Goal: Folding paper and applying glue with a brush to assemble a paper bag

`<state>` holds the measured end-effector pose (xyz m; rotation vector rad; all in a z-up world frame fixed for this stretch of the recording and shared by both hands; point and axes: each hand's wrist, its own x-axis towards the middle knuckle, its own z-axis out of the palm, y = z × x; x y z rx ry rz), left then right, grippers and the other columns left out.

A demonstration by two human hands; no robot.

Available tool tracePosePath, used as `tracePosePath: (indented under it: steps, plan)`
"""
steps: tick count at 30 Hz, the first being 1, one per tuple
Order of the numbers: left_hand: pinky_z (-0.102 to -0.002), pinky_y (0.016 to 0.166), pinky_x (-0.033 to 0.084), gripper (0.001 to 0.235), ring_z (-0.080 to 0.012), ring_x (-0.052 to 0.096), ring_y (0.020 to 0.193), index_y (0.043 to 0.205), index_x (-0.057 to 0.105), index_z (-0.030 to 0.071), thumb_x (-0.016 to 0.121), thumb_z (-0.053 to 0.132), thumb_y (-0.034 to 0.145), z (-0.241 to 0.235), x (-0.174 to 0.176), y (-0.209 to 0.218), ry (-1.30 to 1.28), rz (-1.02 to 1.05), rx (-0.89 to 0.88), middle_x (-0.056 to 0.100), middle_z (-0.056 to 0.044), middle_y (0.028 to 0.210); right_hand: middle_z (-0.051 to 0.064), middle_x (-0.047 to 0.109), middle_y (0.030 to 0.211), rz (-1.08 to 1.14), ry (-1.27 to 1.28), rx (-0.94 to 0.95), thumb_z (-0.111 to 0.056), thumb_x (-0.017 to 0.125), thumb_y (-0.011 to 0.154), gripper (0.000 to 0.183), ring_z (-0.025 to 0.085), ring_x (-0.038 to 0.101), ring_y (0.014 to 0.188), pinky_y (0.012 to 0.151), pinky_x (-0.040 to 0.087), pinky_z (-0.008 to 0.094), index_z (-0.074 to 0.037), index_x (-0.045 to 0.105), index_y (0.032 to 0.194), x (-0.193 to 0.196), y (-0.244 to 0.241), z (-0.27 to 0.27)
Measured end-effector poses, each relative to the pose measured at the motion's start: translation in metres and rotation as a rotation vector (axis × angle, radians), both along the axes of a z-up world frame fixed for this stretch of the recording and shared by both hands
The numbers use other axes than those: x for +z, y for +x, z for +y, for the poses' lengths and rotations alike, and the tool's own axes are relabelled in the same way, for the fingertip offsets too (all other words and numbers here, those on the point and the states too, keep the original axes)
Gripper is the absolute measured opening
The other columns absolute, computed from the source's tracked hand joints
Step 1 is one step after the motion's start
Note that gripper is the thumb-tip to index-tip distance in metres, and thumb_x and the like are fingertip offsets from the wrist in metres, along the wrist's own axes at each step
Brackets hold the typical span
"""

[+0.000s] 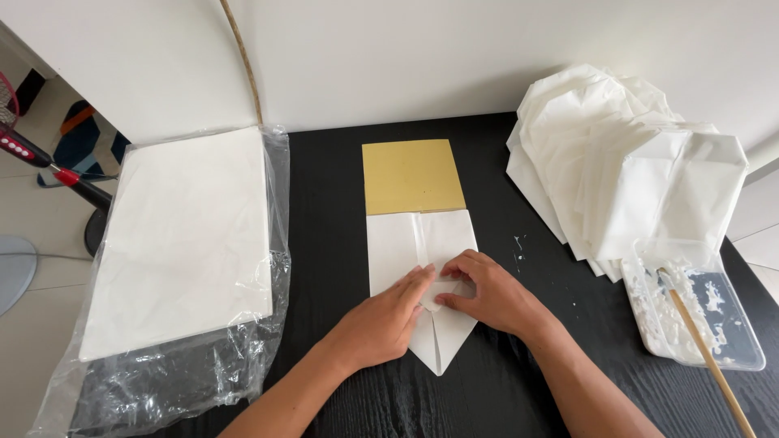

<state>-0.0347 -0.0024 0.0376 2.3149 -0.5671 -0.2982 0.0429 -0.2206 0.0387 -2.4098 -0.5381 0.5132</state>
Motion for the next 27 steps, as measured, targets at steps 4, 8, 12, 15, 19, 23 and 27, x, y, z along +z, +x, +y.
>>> tracePosePath:
  steps: [4,8,12,15,19,23,27]
  plan:
    - [-0.045,0.124,0.02,0.059,-0.0353,0.028,0.151,0.152,0.036,-0.006,0.051,0.023,0.103,0.005,-0.016,-0.018,0.242,-0.3,-0.206,0.028,-0.025,0.164,-0.005,0.065,0.124,-0.093,-0.015,0.075,-0.039,0.073,0.091,0.037,0.012,0.069,0.115,0.094,0.054,0.03,-0.018,0.067,0.121,0.01,-0.005,-0.002]
    - [-0.046,0.12,0.027,0.069,-0.036,0.034,0.149,0.15,0.039,-0.006,0.061,0.034,0.1,0.008,-0.034,-0.039,0.408,-0.464,-0.091,0.033,-0.027,0.161,-0.005,0.065,0.126,-0.258,-0.023,0.06,-0.039,0.07,0.092,0.034,0.014,0.062,0.122,0.094,0.052,0.035,-0.02,0.067,0.12,0.034,-0.029,-0.005]
    - [-0.048,0.121,0.014,0.09,-0.0336,0.019,0.153,0.157,0.023,-0.006,0.032,0.066,0.103,0.005,-0.024,-0.064,0.424,-0.209,-0.178,0.018,-0.023,0.167,0.009,0.03,0.163,-0.319,-0.126,0.164,-0.044,0.055,0.101,0.06,0.029,0.027,0.15,0.114,0.029,0.053,-0.009,0.043,0.149,0.052,-0.07,-0.005]
    - [-0.049,0.122,0.005,0.106,-0.0335,0.006,0.156,0.16,0.014,-0.005,0.026,0.079,0.096,-0.004,-0.015,-0.081,0.392,-0.072,-0.218,0.008,-0.021,0.17,0.014,0.008,0.173,-0.22,-0.241,0.297,-0.055,0.05,0.105,0.081,0.03,0.005,0.158,0.121,0.013,0.05,-0.005,0.019,0.162,0.013,-0.101,-0.014]
    - [-0.056,0.119,0.002,0.123,-0.039,0.007,0.155,0.157,0.019,-0.01,0.023,0.093,0.09,-0.015,-0.049,-0.122,0.366,-0.26,-0.145,0.011,-0.027,0.168,0.009,0.009,0.173,-1.286,-0.836,0.361,-0.12,0.019,0.086,0.138,0.023,0.008,0.162,0.132,0.008,0.029,-0.008,0.007,0.166,-0.03,-0.152,-0.03]
    - [-0.058,0.123,0.013,0.13,-0.0359,0.02,0.155,0.159,0.025,0.002,0.048,0.104,0.082,-0.02,-0.091,-0.159,0.591,-0.77,-0.004,0.022,-0.017,0.169,0.013,0.01,0.173,-1.146,-0.657,0.383,-0.125,0.033,0.074,0.152,0.026,0.009,0.162,0.131,0.009,0.035,-0.006,0.009,0.166,-0.055,-0.184,-0.039]
    - [-0.06,0.12,0.023,0.088,-0.0432,0.03,0.149,0.155,0.035,0.002,0.041,0.071,0.103,-0.036,-0.1,-0.194,0.536,-0.745,0.051,0.031,-0.02,0.165,0.015,0.022,0.17,-1.058,-0.42,0.387,-0.091,0.045,0.082,0.116,0.032,0.022,0.157,0.126,0.021,0.041,-0.011,0.022,0.163,-0.081,-0.213,-0.051]
